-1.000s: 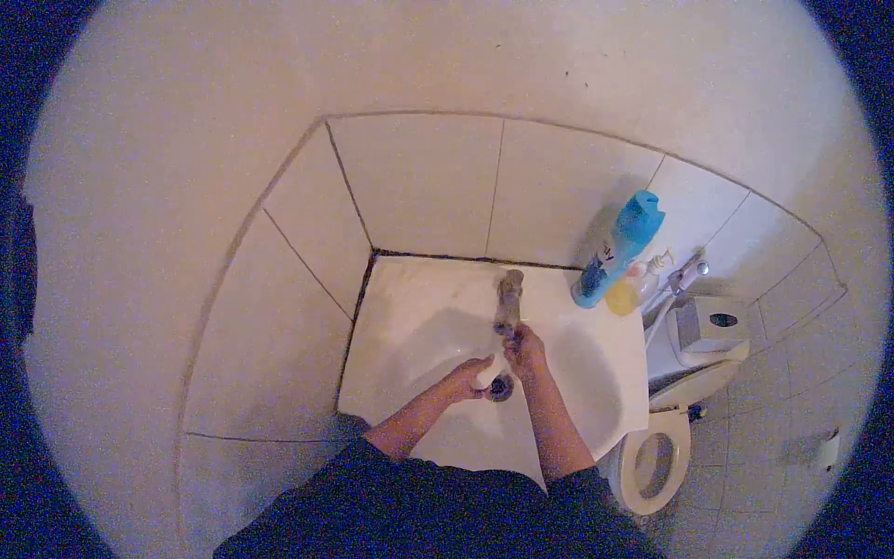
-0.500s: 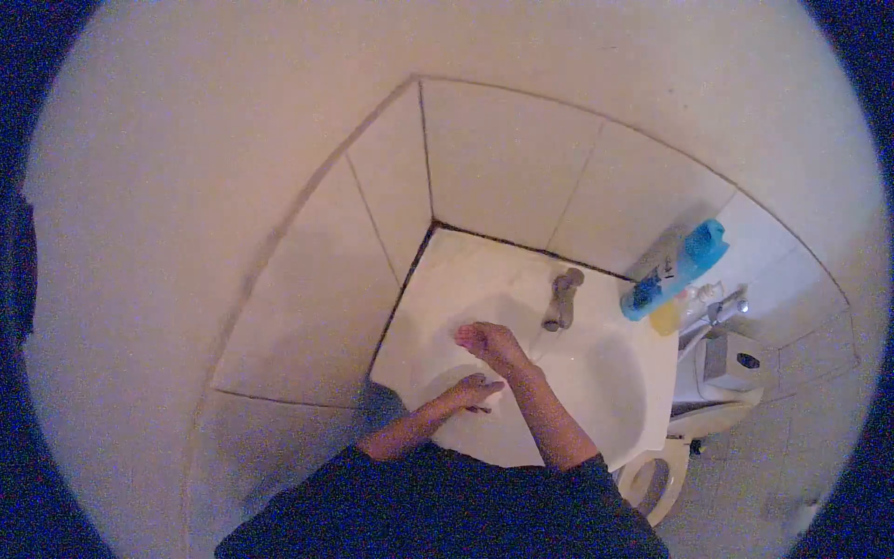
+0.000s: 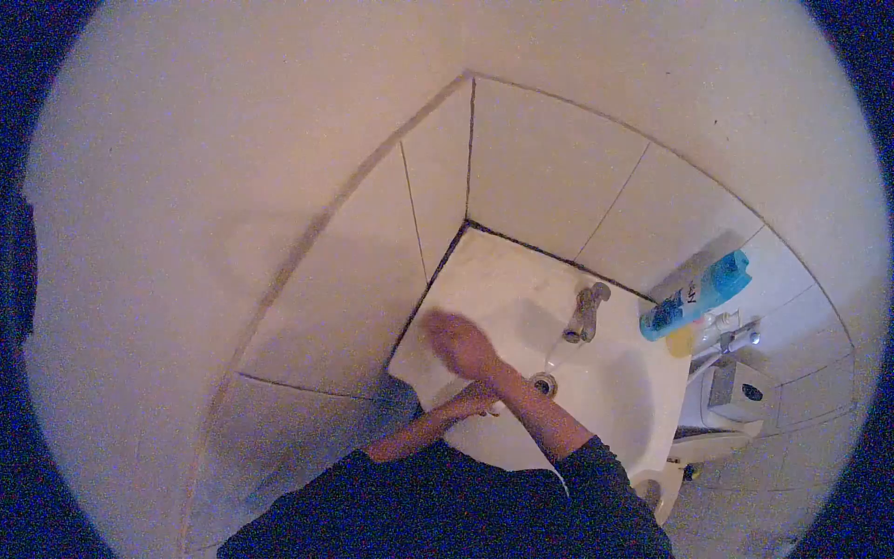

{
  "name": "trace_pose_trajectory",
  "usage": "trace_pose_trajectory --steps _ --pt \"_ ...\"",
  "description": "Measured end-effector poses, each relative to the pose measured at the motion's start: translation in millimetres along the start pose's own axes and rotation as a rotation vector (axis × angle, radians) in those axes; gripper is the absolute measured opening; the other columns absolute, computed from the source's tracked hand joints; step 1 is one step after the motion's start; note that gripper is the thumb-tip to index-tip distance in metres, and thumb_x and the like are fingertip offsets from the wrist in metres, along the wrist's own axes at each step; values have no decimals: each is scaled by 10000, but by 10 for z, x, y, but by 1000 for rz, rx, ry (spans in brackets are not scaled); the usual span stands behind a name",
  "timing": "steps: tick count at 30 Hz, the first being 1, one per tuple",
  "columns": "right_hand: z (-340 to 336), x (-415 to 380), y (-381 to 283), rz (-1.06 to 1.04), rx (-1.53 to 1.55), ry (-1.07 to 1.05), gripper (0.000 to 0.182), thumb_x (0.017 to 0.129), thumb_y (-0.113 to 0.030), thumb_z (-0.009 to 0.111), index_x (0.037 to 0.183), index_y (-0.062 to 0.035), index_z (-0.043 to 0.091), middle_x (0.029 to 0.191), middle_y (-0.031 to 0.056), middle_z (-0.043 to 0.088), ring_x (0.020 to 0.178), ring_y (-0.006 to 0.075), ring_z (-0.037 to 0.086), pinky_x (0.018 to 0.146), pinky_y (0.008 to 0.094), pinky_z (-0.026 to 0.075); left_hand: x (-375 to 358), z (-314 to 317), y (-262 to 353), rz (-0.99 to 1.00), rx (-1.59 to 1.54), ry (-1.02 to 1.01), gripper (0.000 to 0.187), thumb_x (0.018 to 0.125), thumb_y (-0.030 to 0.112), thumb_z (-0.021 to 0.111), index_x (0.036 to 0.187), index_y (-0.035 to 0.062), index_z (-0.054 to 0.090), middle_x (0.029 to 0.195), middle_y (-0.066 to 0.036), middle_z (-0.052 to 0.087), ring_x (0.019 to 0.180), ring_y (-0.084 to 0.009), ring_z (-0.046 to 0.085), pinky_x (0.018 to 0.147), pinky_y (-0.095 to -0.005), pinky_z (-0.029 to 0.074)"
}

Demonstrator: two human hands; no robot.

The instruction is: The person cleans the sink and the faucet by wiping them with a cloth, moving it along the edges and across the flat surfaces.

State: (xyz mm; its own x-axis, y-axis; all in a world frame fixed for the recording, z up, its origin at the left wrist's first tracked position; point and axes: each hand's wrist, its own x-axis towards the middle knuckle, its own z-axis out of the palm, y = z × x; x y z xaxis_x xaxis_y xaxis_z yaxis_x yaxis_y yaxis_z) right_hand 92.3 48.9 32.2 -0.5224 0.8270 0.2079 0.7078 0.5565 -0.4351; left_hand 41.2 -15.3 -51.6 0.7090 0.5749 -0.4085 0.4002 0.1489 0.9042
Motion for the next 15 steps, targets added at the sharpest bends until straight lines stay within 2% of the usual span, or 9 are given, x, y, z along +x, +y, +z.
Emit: trace_pose_trajectory --steps 1,3,6,7,9,11,13,14,15 --pt "-20 10 -139 0 -1 -1 420 854 -304 395 1200 -66 420 1209 121 444 1141 274 387 972 401 274 37 18 -51 59 18 4 747 743 559 483 1098 -86 357 884 -186 573 704 -251 603 578 -339 480" --pt "-52 20 -382 -240 158 -388 506 842 -369 394 1251 -75 349 1312 99 319 1218 233 283 1014 393 192 129 62 -179 166 69 24 751 743 564 477 1099 -87 360 902 -196 567 733 -266 597 606 -348 476" --pt "3 86 -248 -443 -203 -382 578 831 -413 387 1293 -86 270 1375 80 186 1266 200 176 1031 397 132 247 170 -351 296 165 84 757 743 570 469 1100 -89 364 928 -212 558 776 -287 587 649 -363 471" --pt "27 107 -148 -443 -201 -379 578 831 -413 387 1293 -86 270 1375 80 186 1266 200 176 1031 397 132 244 166 -348 321 197 107 758 743 572 466 1101 -89 366 937 -218 555 791 -294 584 663 -368 470" --pt "29 156 122 -194 -176 -217 576 833 -420 384 1295 -95 270 1376 60 193 1275 194 150 1023 433 120 151 101 -213 329 230 123 760 744 574 463 1101 -90 367 946 -223 552 805 -301 581 677 -372 468" --pt "-50 218 401 -30 -333 -75 596 833 -442 374 1304 -98 251 1379 69 184 1276 206 151 1019 459 97 -130 -41 217 -127 160 162 775 746 569 455 1118 -106 371 1017 -263 513 903 -353 534 776 -393 428" --pt "-178 262 607 220 -484 -36 580 836 -444 364 1298 -106 267 1376 87 185 1279 211 138 1009 483 100 -31 -12 19 -101 214 202 771 745 554 469 1112 -119 378 1036 -275 498 915 -355 533 804 -402 411" --pt "-218 193 656 220 -484 -38 580 836 -444 364 1298 -106 267 1376 87 185 1279 211 138 1009 483 100 61 -1 -135 -51 239 154 775 748 549 467 1119 -125 369 1055 -276 488 936 -357 523 813 -400 406" --pt "-288 120 684 329 -554 97 552 836 -426 378 1269 -90 309 1357 100 226 1261 222 182 1001 475 134 123 15 -238 0 265 105 779 750 543 466 1126 -130 361 1073 -277 477 956 -359 513 822 -398 402"
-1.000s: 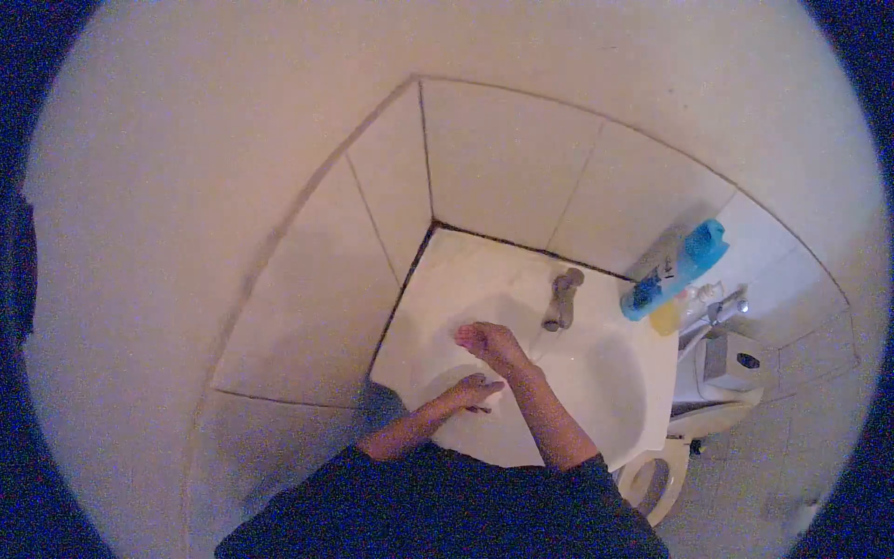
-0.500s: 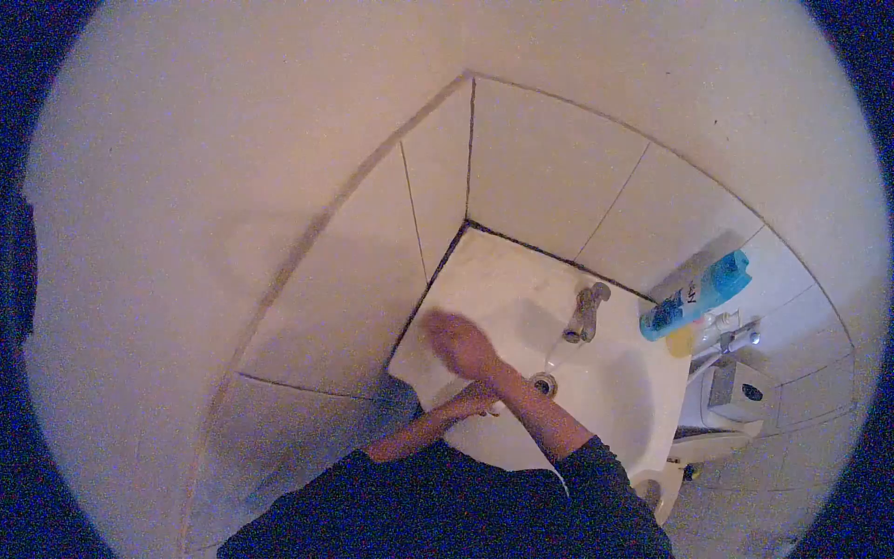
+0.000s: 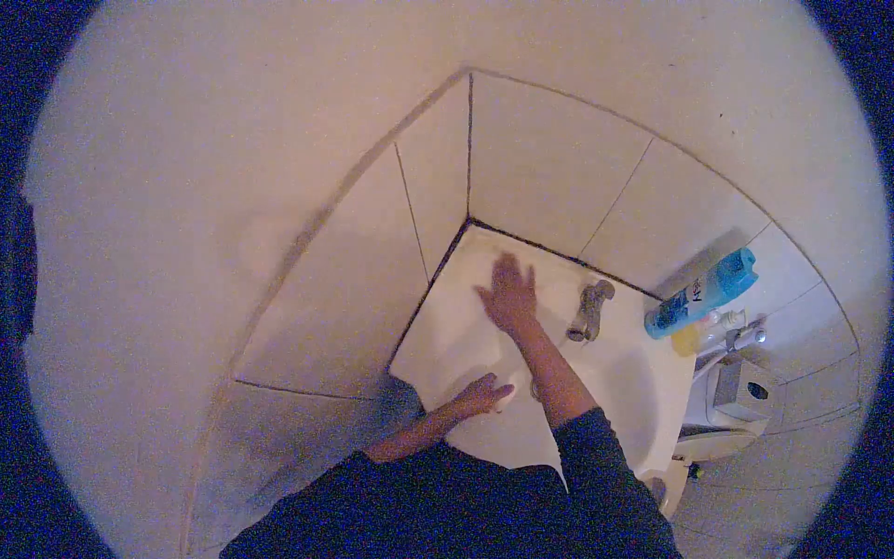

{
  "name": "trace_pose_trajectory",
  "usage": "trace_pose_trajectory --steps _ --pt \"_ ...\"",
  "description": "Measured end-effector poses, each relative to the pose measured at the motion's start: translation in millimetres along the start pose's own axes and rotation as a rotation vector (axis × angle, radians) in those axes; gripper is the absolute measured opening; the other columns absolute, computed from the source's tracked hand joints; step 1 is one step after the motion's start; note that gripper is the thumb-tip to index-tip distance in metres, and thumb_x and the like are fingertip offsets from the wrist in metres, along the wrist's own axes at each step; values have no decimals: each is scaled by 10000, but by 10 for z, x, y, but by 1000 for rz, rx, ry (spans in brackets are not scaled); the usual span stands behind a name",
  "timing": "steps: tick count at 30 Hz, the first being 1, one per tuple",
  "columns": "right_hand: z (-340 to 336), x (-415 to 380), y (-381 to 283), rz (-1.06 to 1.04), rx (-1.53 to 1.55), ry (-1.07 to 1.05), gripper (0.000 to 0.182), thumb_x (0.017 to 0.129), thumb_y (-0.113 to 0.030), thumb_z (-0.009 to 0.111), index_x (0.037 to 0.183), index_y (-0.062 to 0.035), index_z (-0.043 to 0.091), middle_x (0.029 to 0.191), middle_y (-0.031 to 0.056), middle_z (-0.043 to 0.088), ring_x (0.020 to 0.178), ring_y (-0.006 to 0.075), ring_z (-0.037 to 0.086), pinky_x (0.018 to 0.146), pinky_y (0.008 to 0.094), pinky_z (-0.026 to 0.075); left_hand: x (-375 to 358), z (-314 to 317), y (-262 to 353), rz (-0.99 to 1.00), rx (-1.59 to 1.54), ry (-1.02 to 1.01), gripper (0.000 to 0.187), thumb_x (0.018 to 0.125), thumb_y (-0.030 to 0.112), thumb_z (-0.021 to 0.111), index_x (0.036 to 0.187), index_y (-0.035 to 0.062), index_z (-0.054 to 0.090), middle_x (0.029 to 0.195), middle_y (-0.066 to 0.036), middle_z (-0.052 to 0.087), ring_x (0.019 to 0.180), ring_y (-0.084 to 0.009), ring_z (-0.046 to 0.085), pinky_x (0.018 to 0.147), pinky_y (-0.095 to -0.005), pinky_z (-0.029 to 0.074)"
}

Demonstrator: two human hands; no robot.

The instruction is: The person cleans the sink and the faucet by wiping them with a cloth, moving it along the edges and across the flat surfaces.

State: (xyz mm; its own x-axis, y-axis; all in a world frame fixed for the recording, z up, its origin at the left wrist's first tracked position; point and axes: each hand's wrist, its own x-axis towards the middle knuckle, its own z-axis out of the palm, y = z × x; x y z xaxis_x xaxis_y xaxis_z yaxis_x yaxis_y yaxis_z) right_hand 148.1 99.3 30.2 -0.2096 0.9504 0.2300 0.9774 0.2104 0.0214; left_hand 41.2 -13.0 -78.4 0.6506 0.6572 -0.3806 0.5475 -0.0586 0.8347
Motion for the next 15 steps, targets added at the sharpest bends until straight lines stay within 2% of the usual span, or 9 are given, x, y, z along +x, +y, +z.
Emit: trace_pose_trajectory --steps 2,4,6,7,9,10,12,13,15 --pt "-119 -145 151 141 -62 107 526 837 -408 393 1241 -74 352 1337 113 268 1244 233 226 993 467 168 -80 -98 194 -113 -97 2 782 752 539 465 1145 -127 347 1096 -276 464 974 -362 500 835 -395 393" --pt "-201 -498 244 206 518 184 431 840 -356 418 1129 -38 454 1166 118 475 1062 248 454 864 431 364 -170 -206 387 -230 -198 -2 787 753 535 464 1163 -124 334 1120 -276 451 992 -366 487 848 -392 384" --pt "-76 -858 343 624 1164 -7 225 838 -249 432 889 -61 542 815 71 579 689 176 536 582 290 449 -224 -249 481 -292 -327 -36 798 754 533 464 1192 -117 311 1154 -283 424 1032 -373 457 874 -391 364" --pt "2 -990 452 631 1160 -9 225 838 -249 432 889 -61 542 815 71 579 689 176 536 582 290 449 -165 -179 408 -292 -329 -43 798 754 533 464 1192 -117 311 1154 -283 424 1032 -373 457 874 -391 364" --pt "84 -1192 656 1202 2040 62 181 824 -240 449 737 -96 514 653 26 525 497 108 449 388 212 347 -87 -86 327 -154 -65 91 748 758 524 462 1140 -112 370 1106 -289 451 1009 -372 463 862 -410 363" --pt "97 -1237 722 1212 2037 62 181 824 -240 449 737 -96 514 653 26 525 497 108 449 388 212 347 -113 -97 367 -157 -67 84 748 758 524 462 1140 -112 370 1106 -289 451 1009 -372 463 862 -410 363" --pt "143 -1278 808 1201 2446 231 211 821 -259 450 672 -110 466 579 18 464 423 102 369 333 204 274 -193 -192 478 -124 -54 -22 675 762 506 464 1053 -103 427 1022 -286 484 968 -369 475 833 -433 368" --pt "182 -1290 833 1089 2569 204 213 819 -264 448 681 -103 468 550 15 445 401 100 342 336 207 267 -225 -192 508 -133 -56 -29 675 762 506 464 1053 -103 427 1022 -286 484 968 -369 475 833 -433 368" --pt "220 -1286 814 1087 2606 272 205 830 -250 427 688 -104 454 545 9 439 384 91 335 320 199 272 -226 -159 559 -123 11 3 708 766 524 450 1098 -99 409 1100 -270 453 977 -368 481 862 -403 369"
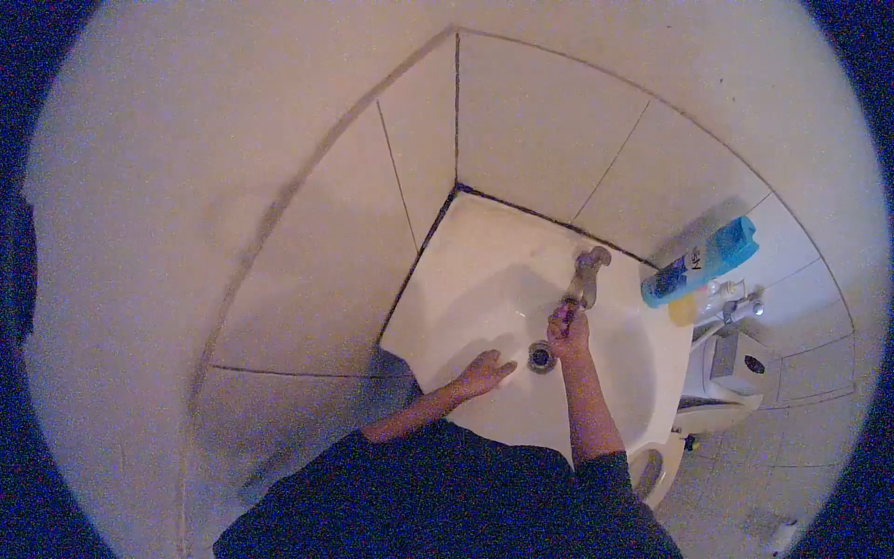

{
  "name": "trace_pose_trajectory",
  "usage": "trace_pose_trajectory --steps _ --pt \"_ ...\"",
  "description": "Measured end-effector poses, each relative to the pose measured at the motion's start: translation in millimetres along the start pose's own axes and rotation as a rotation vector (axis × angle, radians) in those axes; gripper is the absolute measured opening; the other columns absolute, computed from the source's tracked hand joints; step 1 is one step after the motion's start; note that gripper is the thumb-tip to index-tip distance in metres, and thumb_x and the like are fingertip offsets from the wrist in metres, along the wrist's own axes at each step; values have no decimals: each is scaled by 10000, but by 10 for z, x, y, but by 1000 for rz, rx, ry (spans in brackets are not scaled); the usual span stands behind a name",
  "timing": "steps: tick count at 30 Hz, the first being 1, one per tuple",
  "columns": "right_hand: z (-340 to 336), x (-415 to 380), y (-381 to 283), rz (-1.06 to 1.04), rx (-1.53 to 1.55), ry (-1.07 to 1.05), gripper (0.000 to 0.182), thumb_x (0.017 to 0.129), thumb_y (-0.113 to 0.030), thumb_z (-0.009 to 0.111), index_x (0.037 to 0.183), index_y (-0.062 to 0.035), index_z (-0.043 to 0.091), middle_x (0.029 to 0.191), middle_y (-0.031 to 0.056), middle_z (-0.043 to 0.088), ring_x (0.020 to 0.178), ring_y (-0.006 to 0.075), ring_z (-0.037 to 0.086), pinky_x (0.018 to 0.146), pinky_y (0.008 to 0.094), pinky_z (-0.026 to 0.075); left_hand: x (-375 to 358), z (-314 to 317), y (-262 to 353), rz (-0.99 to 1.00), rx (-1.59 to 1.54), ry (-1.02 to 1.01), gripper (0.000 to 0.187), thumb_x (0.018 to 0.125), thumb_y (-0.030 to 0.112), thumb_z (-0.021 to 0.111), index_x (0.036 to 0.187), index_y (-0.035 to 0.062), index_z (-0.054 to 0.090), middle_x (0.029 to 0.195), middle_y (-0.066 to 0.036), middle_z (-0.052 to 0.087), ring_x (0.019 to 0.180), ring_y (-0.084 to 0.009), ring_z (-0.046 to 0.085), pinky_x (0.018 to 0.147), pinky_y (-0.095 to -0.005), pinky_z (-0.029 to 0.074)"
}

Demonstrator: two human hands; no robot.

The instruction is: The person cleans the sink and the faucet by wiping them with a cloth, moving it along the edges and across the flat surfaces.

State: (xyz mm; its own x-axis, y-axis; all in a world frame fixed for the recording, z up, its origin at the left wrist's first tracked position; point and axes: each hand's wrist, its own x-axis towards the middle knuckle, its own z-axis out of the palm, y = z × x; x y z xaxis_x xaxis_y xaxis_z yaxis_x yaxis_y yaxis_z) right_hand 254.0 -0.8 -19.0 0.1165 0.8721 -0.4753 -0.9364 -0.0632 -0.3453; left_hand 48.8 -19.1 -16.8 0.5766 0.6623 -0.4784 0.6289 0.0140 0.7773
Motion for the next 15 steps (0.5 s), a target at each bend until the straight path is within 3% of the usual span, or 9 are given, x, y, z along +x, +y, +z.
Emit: trace_pose_trajectory --steps 1,3,5,7,9,11,13,14,15 --pt "25 -10 14 -31 50 -7 199 840 -236 406 695 -105 440 541 3 433 368 81 327 305 191 276 12 38 -10 -2 -1 -1 708 766 524 450 1098 -99 409 1100 -270 453 977 -368 481 862 -403 369" --pt "60 -83 46 -76 64 29 193 839 -229 408 694 -106 439 540 1 428 367 80 321 306 188 274 47 131 -51 56 -199 75 570 778 428 480 1012 -89 420 924 -255 522 864 -357 524 772 -423 400" --pt "136 -144 92 -127 77 64 187 838 -223 410 693 -108 439 539 -1 423 365 78 314 307 185 272 195 276 -176 20 -306 90 568 777 409 491 1053 -76 388 918 -245 527 833 -338 537 743 -408 416" --pt "267 -162 124 47 10 125 184 838 -207 408 688 -103 430 531 -19 399 363 69 287 292 185 249 155 218 -84 -11 -407 98 573 777 391 502 1094 -64 357 911 -235 532 803 -320 549 714 -393 432" --pt "112 172 129 402 -70 -283 222 844 -232 423 753 -39 486 625 46 512 467 119 452 377 215 382 112 130 17 -63 -539 32 581 774 363 525 1163 -7 304 914 -218 537 769 -276 561 640 -364 457" --pt "814 30 414 175 -400 -5 323 859 -229 398 924 71 501 876 179 571 767 201 568 640 285 487 299 261 -134 -29 -528 38 559 777 353 526 1165 15 308 911 -204 538 751 -260 562 604 -351 461" --pt "1174 127 481 236 -621 -295 388 873 -203 353 1110 97 420 1120 222 483 1029 256 494 885 338 399 342 283 -165 3 -520 53 537 781 342 527 1166 37 312 908 -190 540 734 -245 563 568 -338 466" --pt "1321 162 511 231 -618 -298 388 873 -203 353 1110 97 420 1120 222 483 1029 256 494 885 338 399 289 232 -131 -29 -540 21 539 792 341 529 1184 50 302 961 -181 522 751 -254 563 557 -342 480" --pt "1464 191 548 19 -1116 -424 401 879 -210 331 1146 82 393 1147 204 469 1057 273 471 912 350 372 269 193 -120 -61 -559 -9 541 803 340 531 1202 63 293 1014 -172 505 768 -262 562 545 -346 494"
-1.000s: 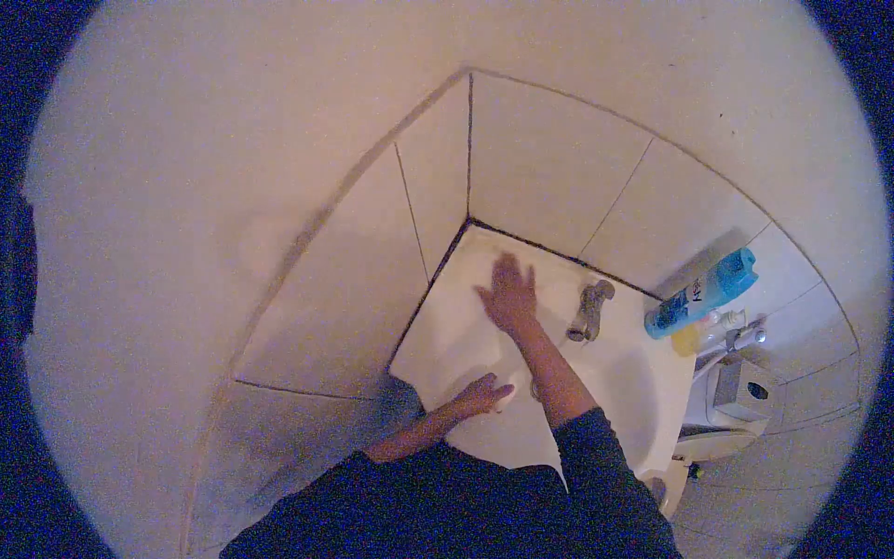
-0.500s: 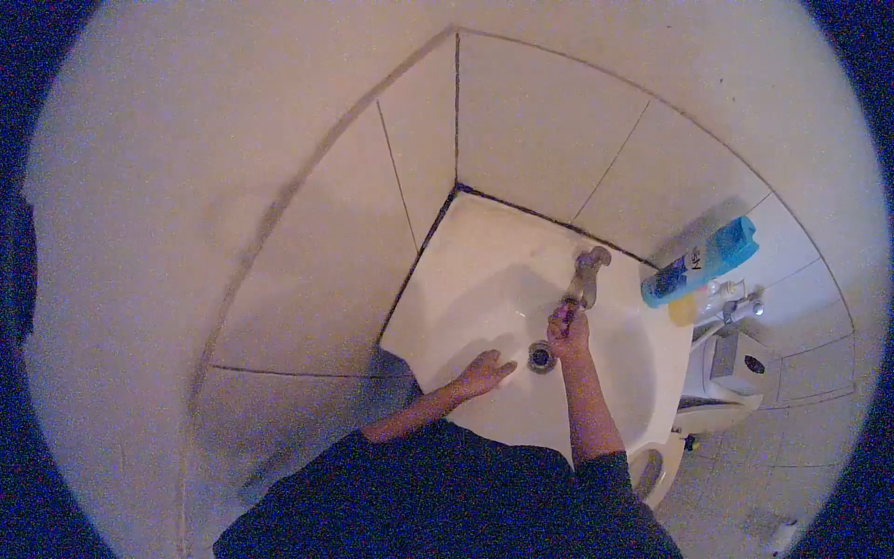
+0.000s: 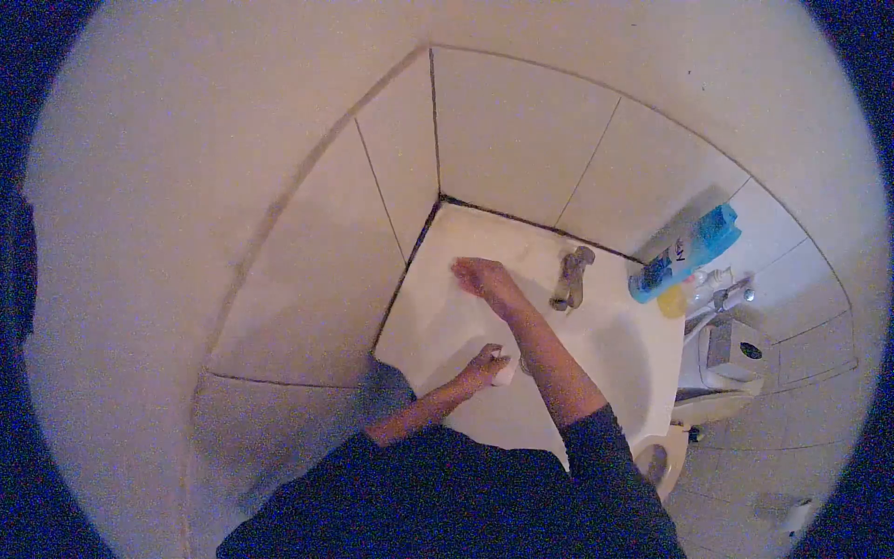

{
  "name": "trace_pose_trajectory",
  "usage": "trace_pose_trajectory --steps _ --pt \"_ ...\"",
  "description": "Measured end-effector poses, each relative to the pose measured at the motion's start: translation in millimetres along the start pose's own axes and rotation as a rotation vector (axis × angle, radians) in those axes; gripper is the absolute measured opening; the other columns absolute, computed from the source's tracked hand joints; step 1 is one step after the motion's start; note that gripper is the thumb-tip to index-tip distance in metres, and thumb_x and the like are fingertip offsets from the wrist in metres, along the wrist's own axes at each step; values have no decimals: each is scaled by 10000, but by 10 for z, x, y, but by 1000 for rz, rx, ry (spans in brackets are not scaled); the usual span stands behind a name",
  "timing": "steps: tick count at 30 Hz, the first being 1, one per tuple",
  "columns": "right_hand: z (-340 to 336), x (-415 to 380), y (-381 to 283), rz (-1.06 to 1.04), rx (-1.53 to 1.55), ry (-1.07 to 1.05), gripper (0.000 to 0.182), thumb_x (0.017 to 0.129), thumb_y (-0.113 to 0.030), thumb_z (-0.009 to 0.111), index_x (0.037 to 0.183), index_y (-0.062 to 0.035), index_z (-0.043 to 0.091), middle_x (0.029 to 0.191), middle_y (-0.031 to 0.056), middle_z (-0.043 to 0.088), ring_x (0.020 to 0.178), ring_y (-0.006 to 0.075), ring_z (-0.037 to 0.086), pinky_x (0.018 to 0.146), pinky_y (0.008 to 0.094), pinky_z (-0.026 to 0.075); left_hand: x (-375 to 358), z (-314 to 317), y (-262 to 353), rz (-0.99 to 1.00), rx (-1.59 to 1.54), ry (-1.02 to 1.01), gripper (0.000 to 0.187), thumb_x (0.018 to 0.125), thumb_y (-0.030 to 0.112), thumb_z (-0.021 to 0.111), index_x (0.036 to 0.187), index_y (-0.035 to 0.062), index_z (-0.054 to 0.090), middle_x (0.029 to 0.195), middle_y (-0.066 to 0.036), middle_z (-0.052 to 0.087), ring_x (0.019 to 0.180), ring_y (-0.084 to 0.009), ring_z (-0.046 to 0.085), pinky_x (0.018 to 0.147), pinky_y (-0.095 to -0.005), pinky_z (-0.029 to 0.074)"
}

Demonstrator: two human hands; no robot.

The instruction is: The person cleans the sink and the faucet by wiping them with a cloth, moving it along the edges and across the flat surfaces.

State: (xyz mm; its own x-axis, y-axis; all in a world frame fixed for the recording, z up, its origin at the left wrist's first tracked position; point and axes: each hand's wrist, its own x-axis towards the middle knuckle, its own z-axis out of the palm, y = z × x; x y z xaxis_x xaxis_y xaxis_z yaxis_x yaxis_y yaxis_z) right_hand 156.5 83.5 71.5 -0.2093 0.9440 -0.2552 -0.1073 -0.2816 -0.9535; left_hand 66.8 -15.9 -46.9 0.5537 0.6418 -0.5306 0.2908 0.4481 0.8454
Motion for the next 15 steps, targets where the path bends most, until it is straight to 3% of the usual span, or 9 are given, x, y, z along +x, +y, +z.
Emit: trace_pose_trajectory --steps 1,2,4,7,8,10,11,13,15 --pt "75 81 -51 -141 -532 -14 415 885 -216 309 1181 68 367 1174 187 455 1084 290 449 940 362 344 38 -15 -54 6 8 2 541 803 340 531 1202 63 293 1014 -172 505 768 -262 562 545 -346 494" --pt "177 181 17 -151 -533 -12 415 885 -216 309 1181 68 367 1174 187 455 1084 290 449 940 362 344 59 -26 -120 13 23 -6 569 801 364 520 1209 52 275 997 -179 512 762 -257 562 559 -338 486" --pt "358 352 339 -393 -1194 -44 465 876 -267 325 1223 42 327 1266 161 367 1182 310 331 987 376 261 85 -21 -236 24 44 -12 598 799 388 509 1216 42 258 981 -186 520 755 -253 562 572 -329 478" --pt "555 308 484 -606 -1503 52 521 848 -269 363 1258 34 260 1309 187 278 1231 299 240 1006 382 206 161 -63 -297 227 80 -113 662 805 437 491 1206 -27 241 1041 -204 497 814 -263 563 618 -350 491" --pt "572 343 495 -613 -1502 55 521 848 -269 363 1258 34 260 1309 187 278 1231 299 240 1006 382 206 211 -61 -297 230 85 -109 662 805 437 491 1206 -27 241 1041 -204 497 814 -263 563 618 -350 491" --pt "584 448 539 -569 -1462 165 558 845 -296 364 1271 35 220 1334 188 222 1252 277 195 1016 377 179 462 13 -625 706 250 46 628 810 423 490 1191 -24 267 1039 -199 503 811 -253 569 626 -337 484" --pt "583 495 532 -571 -1458 164 558 845 -296 364 1271 35 220 1334 188 222 1252 277 195 1016 377 179 508 3 -774 703 252 47 628 810 423 490 1191 -24 267 1039 -199 503 811 -253 569 626 -337 484" --pt "544 622 477 -503 -1474 223 581 827 -296 394 1273 34 221 1353 186 181 1258 279 182 1025 370 165 511 -29 -864 326 -85 -59 585 810 403 501 1178 -2 293 961 -174 532 756 -231 567 629 -321 473" --pt "481 771 416 -488 -1463 238 575 825 -293 397 1269 34 231 1350 187 187 1258 280 183 1026 370 161 424 -40 -762 315 -20 -40 563 810 392 505 1172 10 305 913 -164 538 721 -223 562 626 -316 469"
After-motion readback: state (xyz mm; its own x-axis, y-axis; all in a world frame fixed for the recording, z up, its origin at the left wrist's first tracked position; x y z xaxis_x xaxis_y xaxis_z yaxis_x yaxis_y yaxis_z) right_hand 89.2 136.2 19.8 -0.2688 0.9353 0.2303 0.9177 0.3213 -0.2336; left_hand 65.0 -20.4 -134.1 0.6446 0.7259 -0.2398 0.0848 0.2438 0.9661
